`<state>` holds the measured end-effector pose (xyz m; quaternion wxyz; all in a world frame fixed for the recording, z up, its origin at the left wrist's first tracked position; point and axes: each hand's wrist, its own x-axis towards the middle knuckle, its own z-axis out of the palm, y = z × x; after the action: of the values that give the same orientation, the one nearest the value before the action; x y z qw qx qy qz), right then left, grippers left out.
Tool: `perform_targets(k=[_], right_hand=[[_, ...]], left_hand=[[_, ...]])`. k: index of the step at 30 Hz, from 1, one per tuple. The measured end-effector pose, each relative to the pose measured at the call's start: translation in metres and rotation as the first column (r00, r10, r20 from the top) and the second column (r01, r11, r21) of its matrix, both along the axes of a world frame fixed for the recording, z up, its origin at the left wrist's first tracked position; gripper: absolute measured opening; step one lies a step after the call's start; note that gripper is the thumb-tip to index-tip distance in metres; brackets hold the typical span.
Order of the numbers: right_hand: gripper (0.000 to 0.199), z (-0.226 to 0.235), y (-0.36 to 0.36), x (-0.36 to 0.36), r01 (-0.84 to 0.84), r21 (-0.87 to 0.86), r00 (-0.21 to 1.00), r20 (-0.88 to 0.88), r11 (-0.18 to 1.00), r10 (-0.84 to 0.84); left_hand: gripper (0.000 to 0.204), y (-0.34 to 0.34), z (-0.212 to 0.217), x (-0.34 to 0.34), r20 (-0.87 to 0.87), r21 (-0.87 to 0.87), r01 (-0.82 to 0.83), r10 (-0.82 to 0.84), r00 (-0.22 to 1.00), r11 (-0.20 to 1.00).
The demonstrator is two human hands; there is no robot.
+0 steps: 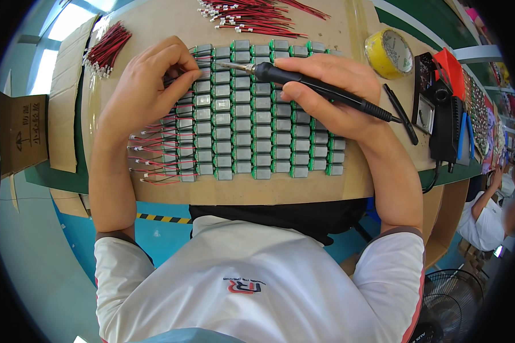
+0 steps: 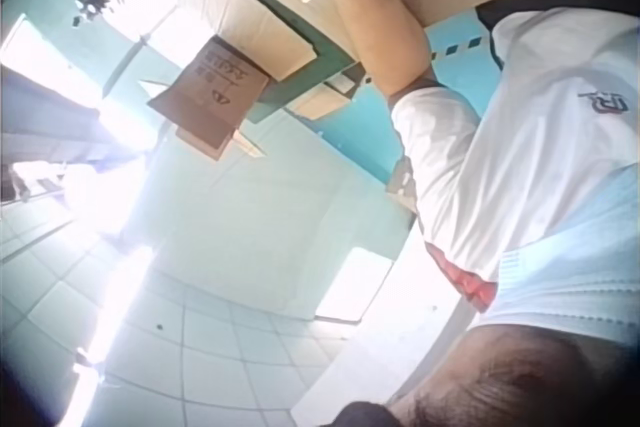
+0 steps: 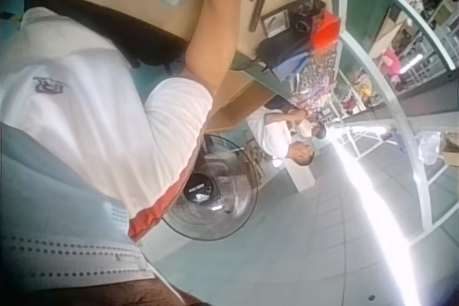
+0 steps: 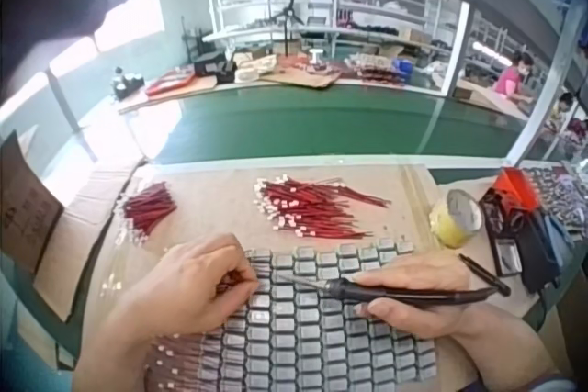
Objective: Soldering red wires to small silver electronic components arranged on a tray.
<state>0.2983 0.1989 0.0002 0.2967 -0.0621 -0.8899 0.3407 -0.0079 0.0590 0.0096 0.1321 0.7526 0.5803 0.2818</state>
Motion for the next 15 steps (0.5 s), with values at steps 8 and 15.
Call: perform_targets(k=[8,15], right_hand=[[0.034,-0.0015,0.0001,-0.0009,-0.021,-0.003,0.999,0.032,1.0,0.022],[0.034,-0.0014,0.0004,-0.0023,-0.019,0.021,0.999,0.037,1.0,0.018]], left_hand=[[0.011,0.0019,-0.0037,0.0035,-0.031,0.004,-0.061,0.061,0.998,0.998],[0.011,0.0022,-0.0039,0.0036,-0.036,0.002,-0.069,0.069,0.997,0.998]])
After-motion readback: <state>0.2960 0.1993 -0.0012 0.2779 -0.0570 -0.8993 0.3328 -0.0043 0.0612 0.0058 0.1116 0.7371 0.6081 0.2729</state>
